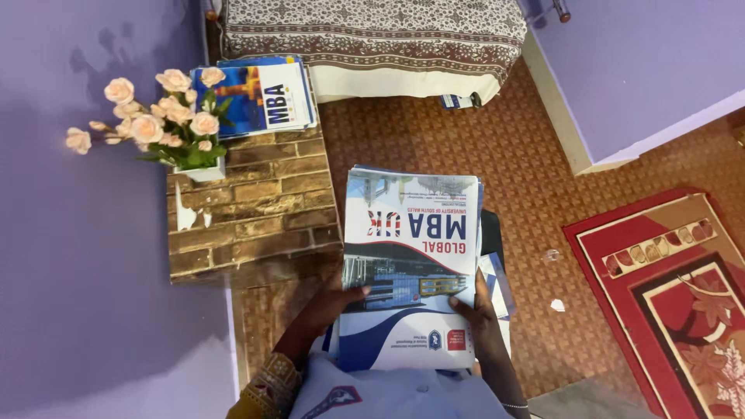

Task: The person picks up several papers and pamphlets from the floor, gathers them into a stack, and places the stack into a wooden shelf. Then, the person picks up more papers from the floor and gathers them into another stack. Finally, the person picks up a pencil from the floor and places it into a small cup.

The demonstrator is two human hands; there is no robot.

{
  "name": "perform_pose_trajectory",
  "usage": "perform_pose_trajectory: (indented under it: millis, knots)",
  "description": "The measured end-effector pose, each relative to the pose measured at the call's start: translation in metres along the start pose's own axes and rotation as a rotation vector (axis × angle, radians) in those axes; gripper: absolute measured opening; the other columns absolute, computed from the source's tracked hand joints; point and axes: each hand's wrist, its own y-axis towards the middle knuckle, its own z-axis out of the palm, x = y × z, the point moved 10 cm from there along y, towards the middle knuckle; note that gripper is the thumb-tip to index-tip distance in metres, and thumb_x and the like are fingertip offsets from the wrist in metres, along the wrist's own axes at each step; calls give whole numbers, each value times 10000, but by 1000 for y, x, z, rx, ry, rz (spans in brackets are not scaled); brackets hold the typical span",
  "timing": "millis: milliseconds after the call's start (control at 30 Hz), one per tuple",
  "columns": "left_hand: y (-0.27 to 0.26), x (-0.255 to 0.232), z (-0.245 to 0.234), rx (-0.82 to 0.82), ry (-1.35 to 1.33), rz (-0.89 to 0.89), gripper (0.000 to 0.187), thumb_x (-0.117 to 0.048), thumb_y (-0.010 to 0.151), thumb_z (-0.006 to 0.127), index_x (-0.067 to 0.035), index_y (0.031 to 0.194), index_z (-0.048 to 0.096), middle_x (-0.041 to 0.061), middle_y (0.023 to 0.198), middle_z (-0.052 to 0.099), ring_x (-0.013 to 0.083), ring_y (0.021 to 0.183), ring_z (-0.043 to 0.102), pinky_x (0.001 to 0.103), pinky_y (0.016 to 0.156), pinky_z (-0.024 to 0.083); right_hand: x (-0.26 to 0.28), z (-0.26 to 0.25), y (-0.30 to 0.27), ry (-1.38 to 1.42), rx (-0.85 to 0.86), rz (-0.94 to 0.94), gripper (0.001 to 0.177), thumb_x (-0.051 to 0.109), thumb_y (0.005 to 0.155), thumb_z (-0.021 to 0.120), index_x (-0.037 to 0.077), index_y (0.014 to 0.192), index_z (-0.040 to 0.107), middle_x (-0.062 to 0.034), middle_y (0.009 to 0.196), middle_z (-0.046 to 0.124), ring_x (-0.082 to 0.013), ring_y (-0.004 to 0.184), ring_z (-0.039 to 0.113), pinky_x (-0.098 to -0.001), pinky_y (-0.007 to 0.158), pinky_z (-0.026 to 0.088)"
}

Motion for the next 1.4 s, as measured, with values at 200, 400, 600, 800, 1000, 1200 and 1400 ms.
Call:
perform_pose_trajectory:
  millis: [200, 400, 600, 800, 1000, 1200, 1400]
  knots:
    - [81, -20, 20, -25, 141, -49, 777, -127, 851, 758, -93, 1533, 386, 147, 1365, 638, 268, 1246, 622, 399, 1032, 507, -4, -49, 71, 96, -57, -14, 845, 33, 845, 637, 56, 1611, 282, -140, 1391, 617, -209, 1255, 583, -332, 1020, 468]
    - [140, -20, 10, 8, -41, -160, 669, -110, 844, 734, -49, 1460, 479, 195, 1289, 693, 305, 1169, 670, 429, 980, 548, -12, -54, 119, 181, -110, 98, 866, 36, 830, 664, 97, 1608, 290, -174, 1339, 640, -231, 1195, 609, -356, 973, 498]
    - [222, -46, 7, -34, -58, -193, 664, -90, 835, 722, -90, 1450, 472, 165, 1247, 708, 280, 1119, 687, 425, 947, 555, -2, -74, 207, 174, -137, 103, 886, 63, 832, 669, 120, 1613, 254, -148, 1395, 620, -214, 1253, 583, -325, 1020, 466]
    - [331, -117, 8, -57, 29, -94, 695, -92, 824, 750, -75, 1463, 475, 163, 1245, 711, 271, 1121, 685, 430, 958, 547, 52, -86, 325, 140, -62, -34, 832, 44, 854, 642, 77, 1600, 274, -134, 1446, 576, -205, 1310, 551, -326, 1053, 450]
    - [418, -195, 8, -65, 26, 2, 733, -124, 816, 749, -108, 1487, 454, 139, 1274, 702, 240, 1157, 672, 391, 985, 525, 118, -83, 433, 194, 4, -74, 803, 18, 862, 623, 52, 1597, 301, -173, 1431, 577, -226, 1292, 559, -340, 1049, 461]
    - [475, -213, -6, -120, 35, -40, 614, -129, 882, 742, -6, 1446, 535, 195, 1222, 717, 292, 1105, 685, 398, 933, 556, 154, -76, 499, 114, -41, 65, 842, 21, 835, 605, 119, 1603, 277, -105, 1476, 560, -197, 1299, 562, -326, 1045, 468]
    - [485, -267, -29, -273, -197, 50, 763, -71, 826, 694, -102, 1521, 381, 162, 1257, 689, 276, 1134, 674, 411, 962, 550, 162, -41, 598, 89, 208, -38, 846, 18, 846, 618, 88, 1611, 265, -129, 1462, 565, -202, 1289, 559, -323, 1036, 473]
